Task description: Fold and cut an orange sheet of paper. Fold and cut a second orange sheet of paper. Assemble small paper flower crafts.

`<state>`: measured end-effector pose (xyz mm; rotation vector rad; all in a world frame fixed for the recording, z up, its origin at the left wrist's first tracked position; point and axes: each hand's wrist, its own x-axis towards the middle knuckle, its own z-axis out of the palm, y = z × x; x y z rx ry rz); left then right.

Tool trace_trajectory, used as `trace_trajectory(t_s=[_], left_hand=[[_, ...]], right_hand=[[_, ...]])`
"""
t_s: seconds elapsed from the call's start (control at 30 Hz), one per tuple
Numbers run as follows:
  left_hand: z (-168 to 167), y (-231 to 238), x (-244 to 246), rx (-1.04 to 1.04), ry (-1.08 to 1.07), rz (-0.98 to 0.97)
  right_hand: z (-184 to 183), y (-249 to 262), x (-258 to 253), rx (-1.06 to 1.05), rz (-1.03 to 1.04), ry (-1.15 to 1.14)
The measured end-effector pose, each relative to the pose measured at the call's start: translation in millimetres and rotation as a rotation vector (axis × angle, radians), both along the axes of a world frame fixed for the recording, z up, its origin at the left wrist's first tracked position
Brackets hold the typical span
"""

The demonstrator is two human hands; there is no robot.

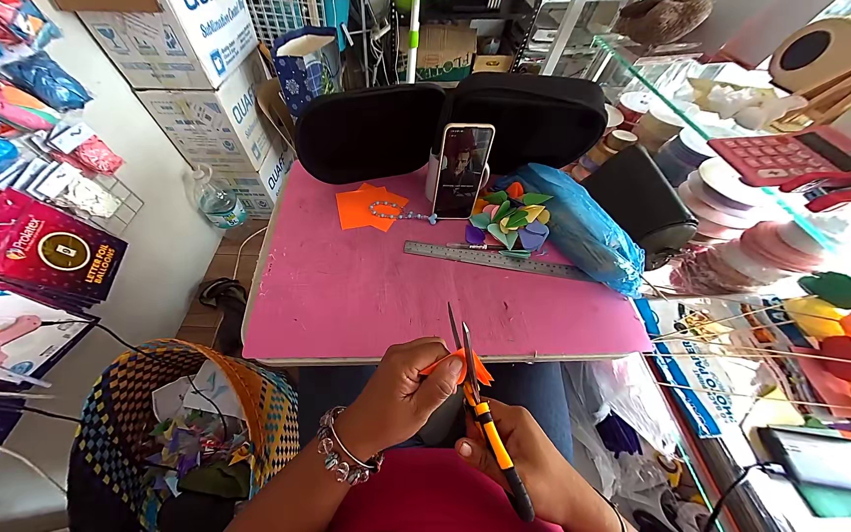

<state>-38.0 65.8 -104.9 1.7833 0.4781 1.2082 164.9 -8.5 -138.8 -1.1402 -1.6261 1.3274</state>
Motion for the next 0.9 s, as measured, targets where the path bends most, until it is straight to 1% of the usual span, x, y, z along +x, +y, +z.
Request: trace_trajectory(t_s=[0.2, 0.37, 0.63, 0.9], left_hand=[[4.9, 3.4, -6.1, -0.023, 0.033, -0.078], [6.0, 5.4, -6.7, -0.066, 0.067, -0.151], [5.3, 10.8, -10.3, -0.102, 0.093, -0.174], [8.4, 24.8, -15.6, -0.137, 0.155, -0.237]], right_hand=[[3.0, 0.7, 5.9, -0.008, 0.0, -0.032], [7.6, 1.4, 6.8, -0.06, 0.052, -0.059], [4.0, 3.0, 4.2, -0.027, 0.024, -0.056], [9.7, 13.1, 14.7, -0.079, 0.062, -0.119]])
